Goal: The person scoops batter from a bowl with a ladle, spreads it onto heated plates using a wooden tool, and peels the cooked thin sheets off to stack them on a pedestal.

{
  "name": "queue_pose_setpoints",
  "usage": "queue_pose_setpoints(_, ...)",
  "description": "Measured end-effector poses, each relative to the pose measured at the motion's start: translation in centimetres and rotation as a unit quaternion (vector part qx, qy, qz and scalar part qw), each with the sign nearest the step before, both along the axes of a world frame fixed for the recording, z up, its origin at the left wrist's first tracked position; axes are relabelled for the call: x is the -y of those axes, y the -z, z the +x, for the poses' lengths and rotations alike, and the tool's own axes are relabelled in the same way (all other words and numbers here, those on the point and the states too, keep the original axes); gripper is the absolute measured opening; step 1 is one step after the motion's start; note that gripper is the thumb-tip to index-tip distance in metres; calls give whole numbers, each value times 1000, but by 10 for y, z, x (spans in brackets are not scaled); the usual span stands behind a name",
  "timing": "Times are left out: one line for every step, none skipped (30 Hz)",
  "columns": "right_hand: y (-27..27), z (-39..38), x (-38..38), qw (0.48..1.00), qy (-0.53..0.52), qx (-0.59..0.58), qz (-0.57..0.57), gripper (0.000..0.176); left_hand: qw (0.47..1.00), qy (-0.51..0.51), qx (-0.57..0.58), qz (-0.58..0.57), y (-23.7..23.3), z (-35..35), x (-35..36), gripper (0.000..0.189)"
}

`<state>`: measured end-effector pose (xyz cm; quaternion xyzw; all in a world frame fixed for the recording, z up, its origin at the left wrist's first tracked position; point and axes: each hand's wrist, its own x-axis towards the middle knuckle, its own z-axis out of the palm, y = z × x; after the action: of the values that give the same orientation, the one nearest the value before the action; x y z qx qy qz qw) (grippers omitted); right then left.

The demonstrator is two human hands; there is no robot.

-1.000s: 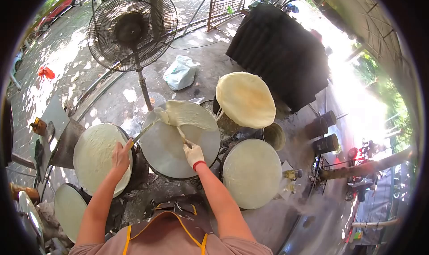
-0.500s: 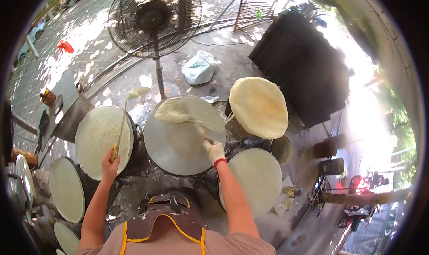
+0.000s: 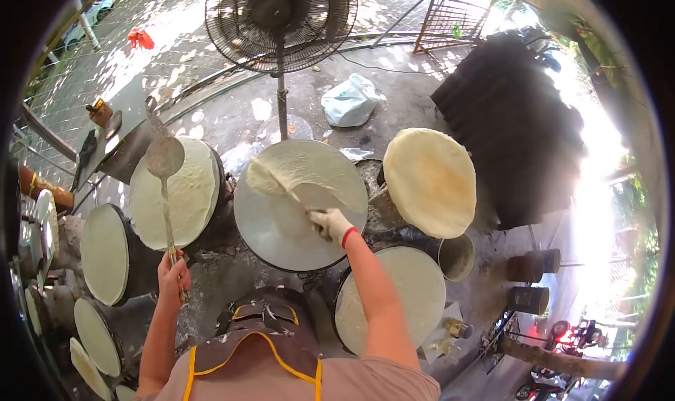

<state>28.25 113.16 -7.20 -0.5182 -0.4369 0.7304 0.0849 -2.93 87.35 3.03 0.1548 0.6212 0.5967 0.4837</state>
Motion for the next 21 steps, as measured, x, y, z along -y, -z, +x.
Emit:
queue_pose_setpoints(7, 9, 15, 999, -18, -7, -36, 27, 1000, -16, 13, -1, -3, 3, 8, 15)
queue_pose_setpoints(16, 29, 33, 997, -36, -12, -71, 28, 999, -34, 20, -4, -5, 5, 17, 15)
queue_pose_setpoints(22, 45, 40, 993, -53, -17, -104, 28, 998, -52, 28, -4, -5, 7, 27, 14)
queue_pose_setpoints(24, 57, 34, 994, -63, -13, -83, 28, 997, -70, 34, -1, -5, 7, 33, 14)
queue_pose_setpoints(24, 71, 28, 995, -71, -10, -64, 29, 996, -80, 31, -3, -4, 9, 39, 14)
queue_pose_setpoints(14, 72, 26, 996, -77, -6, -46, 29, 996, -88, 29, -7, -3, 10, 46, 14)
queue_pose_setpoints(5, 64, 12, 997, -59, 30, 41, 24, 995, -94, 29, -12, -1, 12, 52, 14)
queue_pose_setpoints(12, 57, -7, 998, -18, 12, 55, 19, 994, -97, 39, -10, 1, 12, 57, 13)
queue_pose_setpoints(8, 34, -23, 999, 42, 12, 22, 19, 994, -100, 49, -6, 5, 12, 61, 13)
queue_pose_setpoints(5, 17, -31, 995, 100, 13, -11, 20, 993, -104, 60, -2, 8, 15, 65, 13)
queue_pose_setpoints(8, 17, -31, 999, 26, -1, -38, 20, 992, -111, 66, 2, 10, 19, 66, 13)
queue_pose_setpoints(16, 17, -27, 997, -46, -16, -68, 21, 991, -116, 70, 3, 9, 21, 69, 13)
queue_pose_setpoints(20, 18, -21, 988, -117, -31, -97, 21, 990, -120, 74, 5, 8, 22, 73, 13)
queue_pose_setpoints(18, 28, -1, 989, -116, -26, -82, 24, 990, -120, 70, 6, 8, 24, 77, 13)
queue_pose_setpoints(17, 46, 12, 985, -124, -23, -116, 23, 990, -121, 66, 9, 9, 26, 83, 13)
queue_pose_setpoints(16, 70, 18, 980, -132, -20, -147, 22, 991, -122, 62, 12, 10, 27, 87, 13)
queue_pose_setpoints(14, 87, 20, 973, -140, -16, -182, 21, 991, -121, 63, 17, 10, 28, 91, 13)
queue_pose_setpoints(1, 88, 18, 987, -112, 16, -118, 20, 991, -118, 63, 19, 11, 29, 98, 13)
queue_pose_setpoints(-12, 89, 11, 994, -82, 49, -54, 19, 991, -113, 64, 21, 11, 31, 103, 13)
queue_pose_setpoints(30, 100, -6, 998, 10, 21, -56, 19, 990, -120, 66, 17, 11, 35, 105, 13)
queue_pose_setpoints(27, 90, -11, 998, 38, 32, -35, 21, 989, -129, 68, 15, 11, 39, 106, 13)
